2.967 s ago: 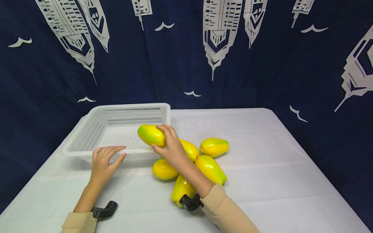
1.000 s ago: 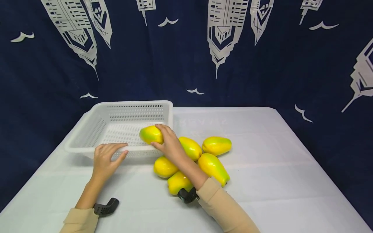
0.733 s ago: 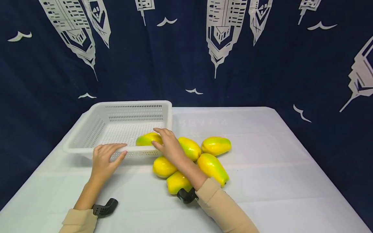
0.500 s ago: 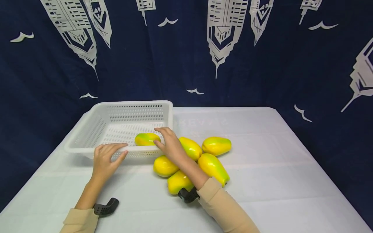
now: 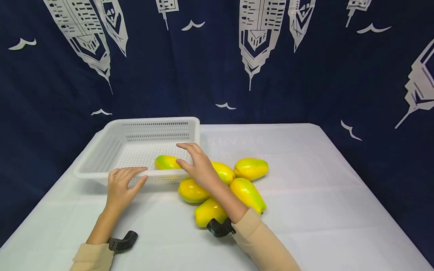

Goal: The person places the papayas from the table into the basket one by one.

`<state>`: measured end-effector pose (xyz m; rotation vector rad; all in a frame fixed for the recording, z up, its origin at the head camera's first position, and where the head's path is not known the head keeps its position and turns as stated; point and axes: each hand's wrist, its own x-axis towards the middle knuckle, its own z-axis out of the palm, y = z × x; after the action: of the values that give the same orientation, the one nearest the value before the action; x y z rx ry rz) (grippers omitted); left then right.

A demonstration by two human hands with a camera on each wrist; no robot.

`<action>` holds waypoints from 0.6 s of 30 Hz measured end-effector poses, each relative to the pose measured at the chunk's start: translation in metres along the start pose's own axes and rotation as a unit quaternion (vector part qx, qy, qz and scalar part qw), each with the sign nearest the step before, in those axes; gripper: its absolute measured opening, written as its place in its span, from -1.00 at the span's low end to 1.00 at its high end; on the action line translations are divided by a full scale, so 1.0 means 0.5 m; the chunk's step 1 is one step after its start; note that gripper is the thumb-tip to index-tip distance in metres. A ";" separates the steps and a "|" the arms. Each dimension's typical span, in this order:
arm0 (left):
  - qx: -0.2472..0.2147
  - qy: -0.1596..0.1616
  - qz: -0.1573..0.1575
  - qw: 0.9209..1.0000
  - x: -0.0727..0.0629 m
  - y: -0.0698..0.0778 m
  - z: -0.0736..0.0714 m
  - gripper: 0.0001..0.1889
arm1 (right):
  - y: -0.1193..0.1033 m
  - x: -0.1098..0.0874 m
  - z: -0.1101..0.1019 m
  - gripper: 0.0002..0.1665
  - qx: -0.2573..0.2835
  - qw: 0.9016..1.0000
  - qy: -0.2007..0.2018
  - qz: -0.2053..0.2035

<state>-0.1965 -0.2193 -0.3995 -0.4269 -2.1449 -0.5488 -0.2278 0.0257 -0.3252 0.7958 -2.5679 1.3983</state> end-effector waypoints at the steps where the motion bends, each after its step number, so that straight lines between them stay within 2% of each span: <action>1: 0.000 0.000 0.001 1.000 0.000 0.001 0.000 -0.75 | -0.005 -0.003 -0.006 -0.47 0.000 1.000 0.003 -0.004; 6: 0.000 -0.001 -0.001 1.000 0.002 0.002 -0.001 -0.75 | -0.020 -0.012 -0.034 -0.48 -0.003 0.999 0.028 -0.030; 18: 0.002 0.000 -0.001 1.000 -0.002 0.002 0.000 -0.74 | -0.040 -0.050 -0.109 -0.48 0.001 0.994 0.095 -0.051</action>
<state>-0.1955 -0.2189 -0.4000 -0.4237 -2.1465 -0.5456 -0.2047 0.0707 -0.2877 0.7441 -2.3507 1.3738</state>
